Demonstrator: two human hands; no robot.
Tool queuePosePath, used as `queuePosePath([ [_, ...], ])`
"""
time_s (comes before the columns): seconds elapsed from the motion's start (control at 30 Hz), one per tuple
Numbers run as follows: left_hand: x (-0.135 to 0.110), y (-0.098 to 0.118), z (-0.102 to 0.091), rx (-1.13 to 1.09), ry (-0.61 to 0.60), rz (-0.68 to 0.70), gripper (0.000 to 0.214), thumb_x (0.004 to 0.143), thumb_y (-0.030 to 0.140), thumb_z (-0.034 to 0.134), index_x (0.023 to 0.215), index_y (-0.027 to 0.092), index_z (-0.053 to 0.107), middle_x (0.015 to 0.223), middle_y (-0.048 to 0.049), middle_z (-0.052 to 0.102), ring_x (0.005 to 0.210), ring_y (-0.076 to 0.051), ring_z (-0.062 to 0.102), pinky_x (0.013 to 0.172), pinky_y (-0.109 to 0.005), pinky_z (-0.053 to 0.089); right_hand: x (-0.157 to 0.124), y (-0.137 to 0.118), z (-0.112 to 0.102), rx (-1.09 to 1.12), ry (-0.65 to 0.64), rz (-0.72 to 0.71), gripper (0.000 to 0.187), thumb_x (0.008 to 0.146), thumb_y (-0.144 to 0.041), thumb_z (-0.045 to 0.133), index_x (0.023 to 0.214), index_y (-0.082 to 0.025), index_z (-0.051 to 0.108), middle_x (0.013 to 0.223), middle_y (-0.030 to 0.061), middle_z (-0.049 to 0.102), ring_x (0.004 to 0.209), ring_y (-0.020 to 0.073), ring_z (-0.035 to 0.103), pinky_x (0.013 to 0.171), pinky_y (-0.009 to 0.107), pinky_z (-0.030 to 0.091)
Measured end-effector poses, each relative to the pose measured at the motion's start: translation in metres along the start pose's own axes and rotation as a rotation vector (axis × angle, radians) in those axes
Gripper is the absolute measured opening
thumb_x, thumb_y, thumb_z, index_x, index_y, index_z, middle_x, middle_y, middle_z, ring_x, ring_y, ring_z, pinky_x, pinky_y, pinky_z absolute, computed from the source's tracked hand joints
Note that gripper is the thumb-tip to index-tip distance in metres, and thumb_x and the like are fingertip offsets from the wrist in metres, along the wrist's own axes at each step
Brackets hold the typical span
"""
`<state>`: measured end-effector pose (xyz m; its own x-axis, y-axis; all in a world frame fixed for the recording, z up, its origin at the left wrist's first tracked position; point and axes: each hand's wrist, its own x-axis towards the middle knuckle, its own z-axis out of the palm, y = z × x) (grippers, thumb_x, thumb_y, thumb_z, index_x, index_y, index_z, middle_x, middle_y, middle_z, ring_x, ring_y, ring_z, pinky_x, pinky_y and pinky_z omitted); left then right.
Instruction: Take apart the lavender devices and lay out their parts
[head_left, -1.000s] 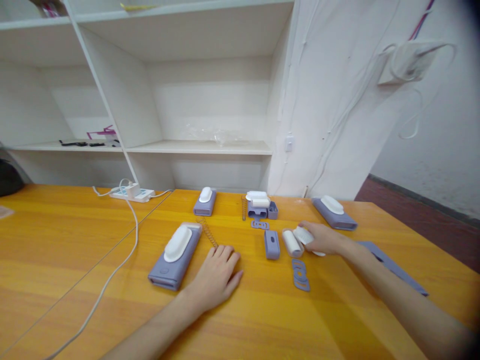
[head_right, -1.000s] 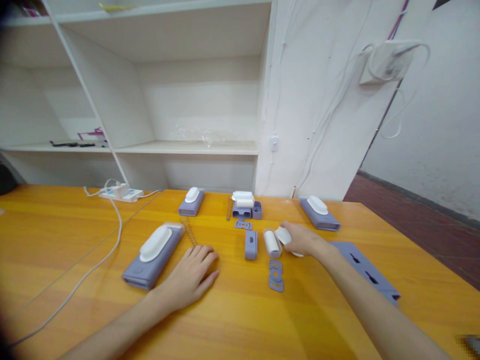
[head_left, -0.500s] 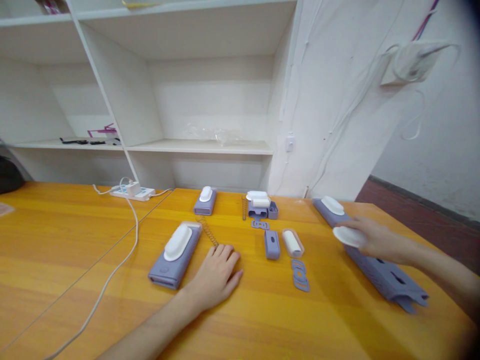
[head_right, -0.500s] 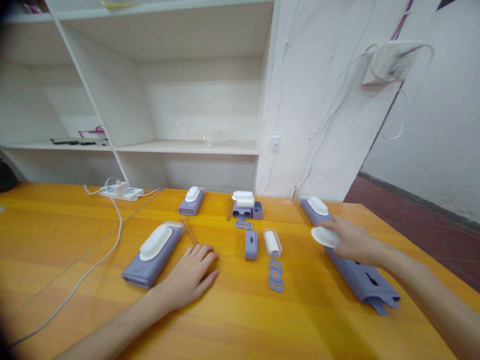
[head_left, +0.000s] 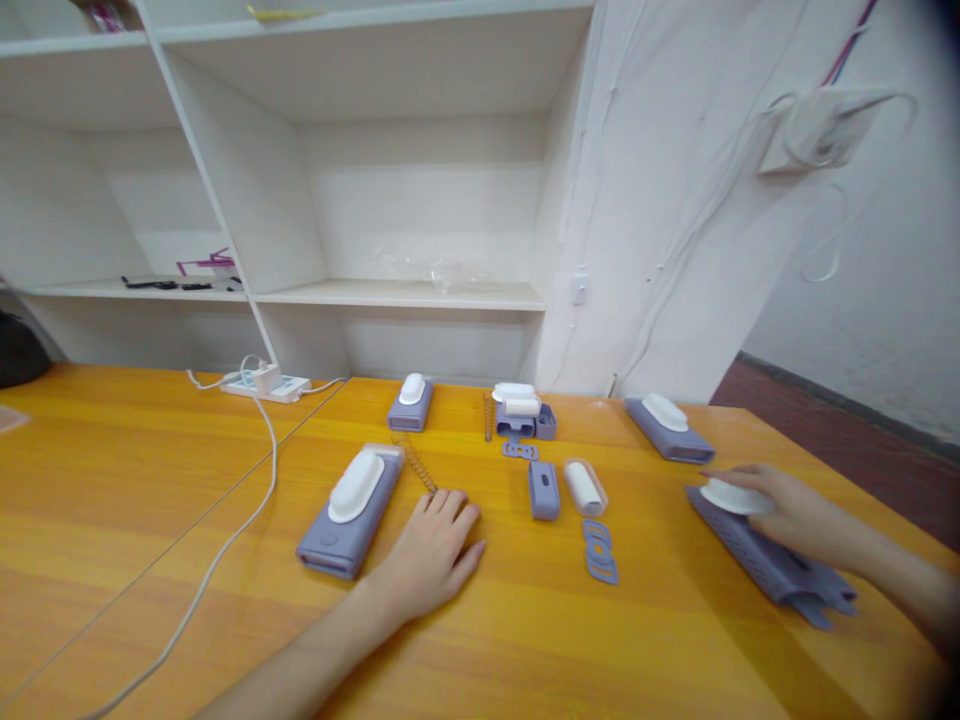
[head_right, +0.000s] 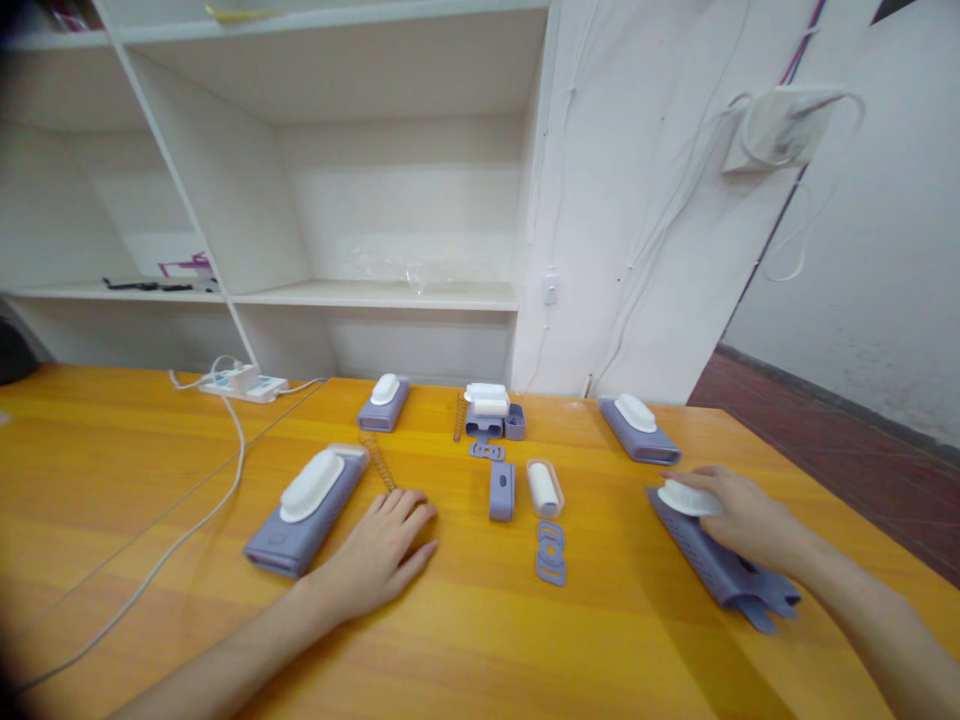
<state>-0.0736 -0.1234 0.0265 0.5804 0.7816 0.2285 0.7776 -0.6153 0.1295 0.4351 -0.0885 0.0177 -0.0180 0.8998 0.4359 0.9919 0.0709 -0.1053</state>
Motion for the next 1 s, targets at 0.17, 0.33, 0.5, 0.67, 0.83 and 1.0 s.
queuePosePath([
  [0.17,-0.001,0.0,0.001,-0.002,-0.002,0.002,0.024,0.091,0.036,0.039,0.107,0.021,0.05,0.107,-0.0082,0.05,0.099,-0.024,0.045,0.087,-0.039,0.037,-0.007,0.014,0.001,0.111,-0.196,-0.004,0.049,0.071,-0.029,0.057,0.118,-0.019,0.063,0.12,0.0156,0.059,0.108,0.0282,0.055,0.089,0.034,0.041],
  [0.33,0.0,0.0,0.001,-0.004,0.001,-0.003,0.024,0.091,0.036,0.039,0.108,0.021,0.05,0.107,-0.0079,0.05,0.099,-0.024,0.045,0.087,-0.039,0.038,0.001,-0.011,-0.011,0.064,-0.028,0.045,0.052,0.08,-0.054,0.053,0.116,-0.018,0.059,0.119,0.0162,0.058,0.111,0.0303,0.053,0.093,0.038,0.039],
  [0.5,0.001,-0.001,0.001,-0.006,0.002,-0.001,0.024,0.091,0.035,0.039,0.108,0.022,0.05,0.107,-0.0079,0.05,0.098,-0.024,0.045,0.087,-0.039,0.038,0.013,-0.09,-0.015,0.075,0.017,-0.064,0.049,0.085,-0.053,0.047,0.117,-0.017,0.056,0.121,0.0124,0.057,0.113,0.0263,0.051,0.099,0.036,0.037],
  [0.67,0.0,-0.001,0.002,-0.007,0.0,-0.007,0.025,0.092,0.035,0.039,0.108,0.022,0.05,0.108,-0.008,0.05,0.099,-0.024,0.045,0.088,-0.04,0.038,0.019,-0.19,0.003,0.077,-0.218,-0.03,0.049,0.087,-0.052,0.043,0.117,-0.017,0.057,0.114,0.0135,0.06,0.107,0.0288,0.056,0.09,0.041,0.043],
  [0.83,-0.001,0.0,0.001,-0.006,0.003,-0.005,0.024,0.091,0.035,0.039,0.108,0.022,0.05,0.108,-0.0079,0.05,0.1,-0.024,0.045,0.088,-0.04,0.037,0.033,-0.234,0.017,0.012,-0.354,0.078,0.034,0.081,-0.033,0.052,0.109,-0.016,0.059,0.095,0.0128,0.066,0.09,0.0301,0.063,0.072,0.038,0.048],
  [1.0,-0.001,0.0,0.001,-0.006,0.0,-0.006,0.025,0.091,0.036,0.039,0.108,0.022,0.05,0.108,-0.0079,0.05,0.1,-0.024,0.045,0.088,-0.04,0.037,0.034,-0.209,0.013,0.079,-0.312,0.012,0.052,0.075,-0.023,0.052,0.126,-0.014,0.05,0.112,0.0128,0.063,0.103,0.0276,0.059,0.083,0.036,0.047],
])
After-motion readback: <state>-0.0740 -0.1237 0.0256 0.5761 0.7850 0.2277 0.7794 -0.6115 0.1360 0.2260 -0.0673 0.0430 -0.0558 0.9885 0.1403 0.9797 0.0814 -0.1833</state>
